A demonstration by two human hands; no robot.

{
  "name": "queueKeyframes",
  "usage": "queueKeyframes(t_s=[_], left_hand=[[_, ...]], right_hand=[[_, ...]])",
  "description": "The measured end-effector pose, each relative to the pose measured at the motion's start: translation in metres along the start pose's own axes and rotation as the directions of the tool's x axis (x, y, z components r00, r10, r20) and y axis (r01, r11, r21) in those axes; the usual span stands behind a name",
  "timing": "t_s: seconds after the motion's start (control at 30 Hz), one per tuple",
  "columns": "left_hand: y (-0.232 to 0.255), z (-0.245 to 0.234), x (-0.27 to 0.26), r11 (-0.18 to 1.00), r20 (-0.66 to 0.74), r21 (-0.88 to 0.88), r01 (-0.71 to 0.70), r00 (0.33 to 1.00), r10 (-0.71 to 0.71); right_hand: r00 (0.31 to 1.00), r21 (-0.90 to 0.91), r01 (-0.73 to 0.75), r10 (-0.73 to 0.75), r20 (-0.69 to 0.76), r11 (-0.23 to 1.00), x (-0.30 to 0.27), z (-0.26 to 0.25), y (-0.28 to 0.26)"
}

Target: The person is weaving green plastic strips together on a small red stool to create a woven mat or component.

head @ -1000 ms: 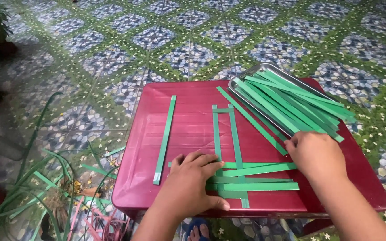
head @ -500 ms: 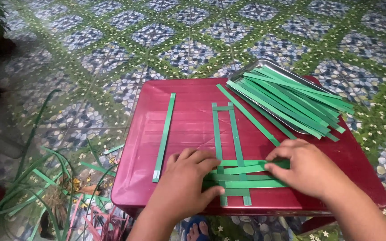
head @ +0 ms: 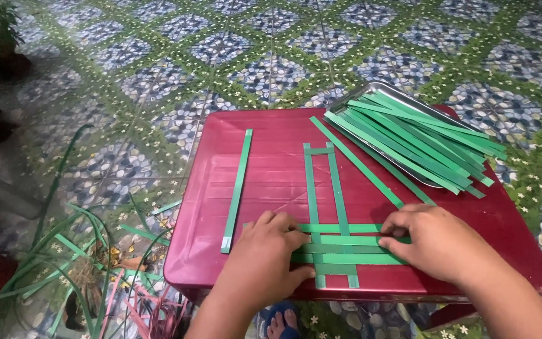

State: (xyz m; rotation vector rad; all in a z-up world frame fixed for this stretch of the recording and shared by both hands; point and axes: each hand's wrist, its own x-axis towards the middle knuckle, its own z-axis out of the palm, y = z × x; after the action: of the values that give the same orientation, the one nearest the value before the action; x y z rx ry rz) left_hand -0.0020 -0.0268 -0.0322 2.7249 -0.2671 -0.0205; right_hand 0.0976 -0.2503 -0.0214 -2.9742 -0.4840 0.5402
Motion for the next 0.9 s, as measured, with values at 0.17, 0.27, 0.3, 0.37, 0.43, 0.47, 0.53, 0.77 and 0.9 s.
queueKeyframes(t_s=[0.17,0.27,0.3,0.37,0.43,0.47,0.53,0.77,0.9], left_hand=[[0.004,0.001,-0.001,0.999,0.011,0.032,0.019,1.000,-0.020],[0.006,-0.002,-0.001,0.998,0.045,0.042,0.036,0.998,-0.038],[0.006,-0.003,-0.002,0.998,0.051,0.046,0.035,0.998,-0.037],[0.004,-0.001,-0.001,0.998,0.040,0.050,0.031,0.999,-0.033],[0.003,0.001,-0.002,0.998,0.030,0.052,0.025,0.999,-0.027],[0.003,0.001,-0.002,0.999,0.012,0.034,0.019,1.000,-0.020],[0.006,-0.010,-0.003,1.000,-0.008,0.017,0.014,1.000,-0.014],[-0.026,-0.033,-0.010,0.990,-0.219,-0.124,0.071,0.971,-0.097],[-0.025,-0.034,-0.011,0.981,-0.101,-0.102,0.164,0.980,-0.174]], right_hand=[[1.000,-0.035,0.007,-0.007,0.001,0.999,0.001,0.000,-0.002],[1.000,-0.039,0.001,-0.001,0.009,0.999,0.002,0.001,-0.003],[1.000,-0.007,-0.013,0.013,0.018,1.000,0.001,0.001,-0.003],[1.000,-0.008,-0.011,0.011,0.010,1.000,0.002,0.001,-0.003],[1.000,-0.008,-0.011,0.011,0.004,1.000,0.000,0.002,-0.003],[1.000,0.000,-0.011,0.011,-0.006,1.000,0.000,0.001,-0.003],[1.000,0.009,-0.010,0.011,-0.017,1.000,-0.003,-0.004,-0.006],[0.963,0.055,0.095,-0.078,-0.259,0.994,0.000,0.002,0.004],[0.941,-0.016,0.212,-0.209,-0.267,0.977,0.001,0.006,0.001]])
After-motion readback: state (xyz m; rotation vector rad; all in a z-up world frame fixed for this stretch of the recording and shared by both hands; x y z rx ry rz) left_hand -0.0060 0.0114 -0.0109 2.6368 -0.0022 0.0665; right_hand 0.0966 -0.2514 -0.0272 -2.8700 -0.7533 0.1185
